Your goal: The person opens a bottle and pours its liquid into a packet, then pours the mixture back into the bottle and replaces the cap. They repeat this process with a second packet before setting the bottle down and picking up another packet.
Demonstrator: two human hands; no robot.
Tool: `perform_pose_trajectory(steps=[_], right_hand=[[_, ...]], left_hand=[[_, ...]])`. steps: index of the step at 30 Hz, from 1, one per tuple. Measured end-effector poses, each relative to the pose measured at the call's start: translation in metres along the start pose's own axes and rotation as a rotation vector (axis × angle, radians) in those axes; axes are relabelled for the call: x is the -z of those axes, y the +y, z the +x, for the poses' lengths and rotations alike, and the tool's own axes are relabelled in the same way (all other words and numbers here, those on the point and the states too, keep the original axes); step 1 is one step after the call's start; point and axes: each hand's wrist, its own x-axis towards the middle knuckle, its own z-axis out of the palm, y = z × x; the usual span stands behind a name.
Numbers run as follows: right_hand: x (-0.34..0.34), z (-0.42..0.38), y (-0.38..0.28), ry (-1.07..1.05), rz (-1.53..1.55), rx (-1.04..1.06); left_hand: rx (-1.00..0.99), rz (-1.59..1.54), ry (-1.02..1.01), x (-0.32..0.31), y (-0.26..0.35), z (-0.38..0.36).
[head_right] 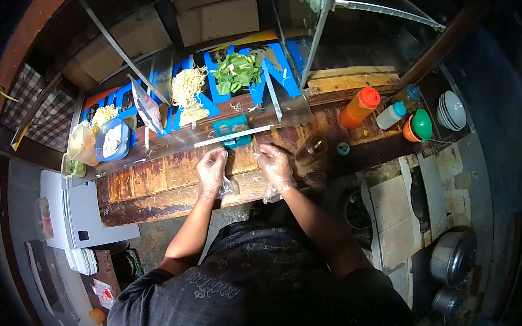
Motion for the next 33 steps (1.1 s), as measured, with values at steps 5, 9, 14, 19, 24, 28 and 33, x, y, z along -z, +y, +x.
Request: perform_pose_trajectory(steps=[5,9,14,19,24,28,33], right_hand=[[0.027,-0.032,-0.01,-0.007,-0.156,0.099],[0.061,-0.054,-0.014,0.009,-0.317,0.261],[0.098,-0.075,-0.04,0.171,-0.402,0.291],[0.131,-0.071,-0.064,0.326,-0.558,0.293],[0.158,-0.059,-0.063,0.424,-0.703,0.302],[0.184,-0.043,-0.05,0.441,-0.804,0.414],[0.199,-0.024,-0.071,0.46,-1.062,0.285]], left_hand=[[-0.025,0.08,-0.179,-0.016,0.027,-0.028],[-0.02,0.077,-0.351,-0.039,0.029,-0.04],[-0.238,0.277,-0.486,-0.071,0.04,-0.042],[-0.336,0.302,-0.586,-0.1,0.053,-0.036],[-0.382,0.348,-0.621,-0.118,0.062,-0.031],[-0.395,0.43,-0.624,-0.125,0.069,-0.032],[-0.364,0.457,-0.645,-0.134,0.065,-0.031]])
